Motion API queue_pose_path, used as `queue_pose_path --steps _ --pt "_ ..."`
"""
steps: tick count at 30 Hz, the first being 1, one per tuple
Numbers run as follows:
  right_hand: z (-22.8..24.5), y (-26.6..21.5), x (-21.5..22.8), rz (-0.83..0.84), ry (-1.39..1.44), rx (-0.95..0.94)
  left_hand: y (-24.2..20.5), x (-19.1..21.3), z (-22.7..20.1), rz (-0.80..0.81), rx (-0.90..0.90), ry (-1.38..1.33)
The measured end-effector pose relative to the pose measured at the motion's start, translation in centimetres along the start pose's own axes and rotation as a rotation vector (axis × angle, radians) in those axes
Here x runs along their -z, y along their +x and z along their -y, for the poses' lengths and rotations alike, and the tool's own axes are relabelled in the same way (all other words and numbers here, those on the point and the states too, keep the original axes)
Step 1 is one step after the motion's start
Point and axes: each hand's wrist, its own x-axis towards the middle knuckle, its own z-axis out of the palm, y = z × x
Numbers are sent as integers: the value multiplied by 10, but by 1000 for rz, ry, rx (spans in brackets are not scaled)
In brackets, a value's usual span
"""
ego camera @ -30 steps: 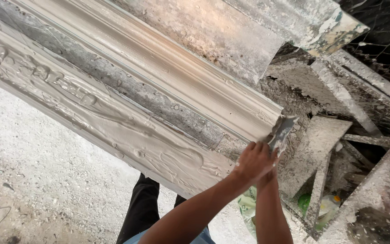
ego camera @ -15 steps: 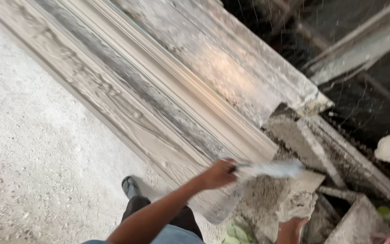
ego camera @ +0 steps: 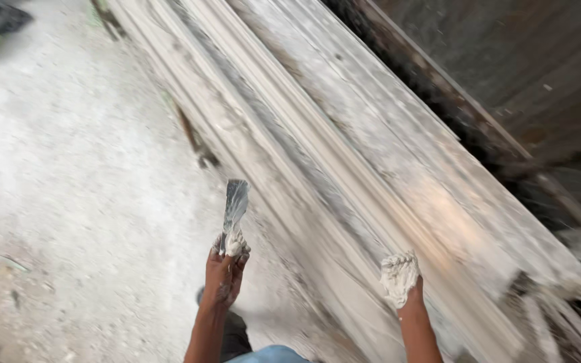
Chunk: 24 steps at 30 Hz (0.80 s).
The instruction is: The person applies a white plaster-like substance to a long, grooved architectural molding using a metal trowel and a red plastic float. They repeatedly scoop material from a bucket, spread it along the molding, and smooth the surface to fill grooves and create an even finish.
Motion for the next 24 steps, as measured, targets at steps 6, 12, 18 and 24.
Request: queue_pose_path --steps 6,12,18,24 --pt "76 52 -201 97 37 -9 89 54 -168 -39 -96 -21" --pt "123 113 -337 139 109 -9 165 79 -281 -128 -171 -13" --pt "161 208 -460 153 162 -20 275 118 -335 -196 -166 -49" --pt "234 333 -623 208 228 -22 459 132 -421 -182 -158 50"
